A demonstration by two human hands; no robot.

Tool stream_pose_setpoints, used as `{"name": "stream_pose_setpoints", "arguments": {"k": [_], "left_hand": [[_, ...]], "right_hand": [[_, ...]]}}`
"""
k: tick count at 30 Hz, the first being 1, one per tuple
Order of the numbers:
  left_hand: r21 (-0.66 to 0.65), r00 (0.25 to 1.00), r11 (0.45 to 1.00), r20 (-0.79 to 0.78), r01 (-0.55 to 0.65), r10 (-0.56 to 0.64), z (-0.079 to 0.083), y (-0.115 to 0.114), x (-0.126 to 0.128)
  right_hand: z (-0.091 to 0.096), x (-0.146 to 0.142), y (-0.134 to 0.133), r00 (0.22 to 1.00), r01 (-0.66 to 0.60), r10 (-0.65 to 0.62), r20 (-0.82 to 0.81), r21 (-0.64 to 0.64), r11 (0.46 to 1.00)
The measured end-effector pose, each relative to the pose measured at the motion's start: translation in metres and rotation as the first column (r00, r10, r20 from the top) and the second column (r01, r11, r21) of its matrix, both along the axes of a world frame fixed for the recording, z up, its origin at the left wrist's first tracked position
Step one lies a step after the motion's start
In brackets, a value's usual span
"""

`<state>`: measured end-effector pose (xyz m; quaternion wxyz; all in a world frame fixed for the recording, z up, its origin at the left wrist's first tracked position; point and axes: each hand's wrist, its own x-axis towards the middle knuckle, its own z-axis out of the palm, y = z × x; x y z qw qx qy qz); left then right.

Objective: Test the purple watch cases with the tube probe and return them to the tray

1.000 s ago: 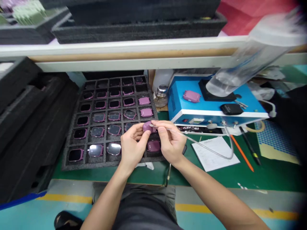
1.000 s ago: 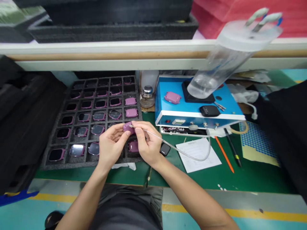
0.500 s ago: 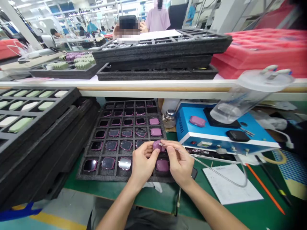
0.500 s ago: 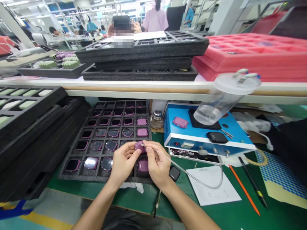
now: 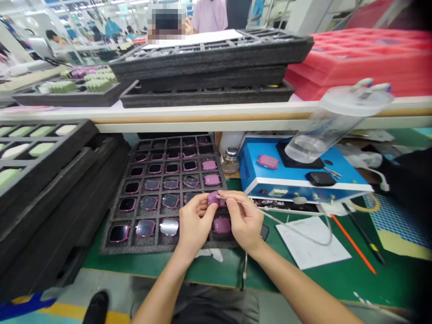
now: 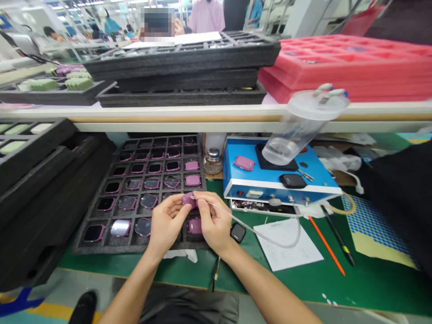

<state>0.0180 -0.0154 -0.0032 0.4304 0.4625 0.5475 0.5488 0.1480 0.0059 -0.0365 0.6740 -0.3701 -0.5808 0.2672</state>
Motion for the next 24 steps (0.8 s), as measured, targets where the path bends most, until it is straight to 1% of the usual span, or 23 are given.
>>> {"name": "stream_pose_setpoints", "arguments": {"k": [7, 14, 20, 22, 23, 24], "left_hand": [[0.003, 1.000, 1.000, -0.015, -0.011, 0.011, -0.003, 0.003, 0.002], [0.026, 1.000, 1.000, -0.027, -0.004, 0.005, 0.000, 0.005, 0.002], [0.001, 1.000, 1.000, -0.018, -0.010, 0.010, 0.001, 0.003, 0.006], [-0.012, 1.000, 1.000, -0.015, -0.001, 0.001, 0.005, 0.000, 0.004], [-0.014, 0.999, 1.000, -0.041, 0.016, -0.017, 0.009, 0.000, 0.002], [-0.004, 0.994, 0.999, -0.103, 0.042, -0.043, 0.014, 0.002, -0.002]], "right_hand": [[0.000, 0.002, 0.002, 1.000, -0.005, 0.005, -0.012, -0.013, 1.000], [0.000, 0.002, 0.003, 1.000, -0.001, 0.001, -0.009, -0.016, 1.000], [0.001, 0.004, 0.002, 1.000, -0.003, 0.003, 0.001, -0.034, 0.999], [0.000, 0.005, 0.000, 1.000, -0.007, 0.007, -0.013, -0.020, 1.000], [0.000, 0.006, -0.002, 1.000, -0.003, 0.003, -0.029, -0.004, 1.000], [-0.001, 0.006, -0.003, 0.999, 0.004, -0.003, -0.053, 0.013, 1.000]]}}
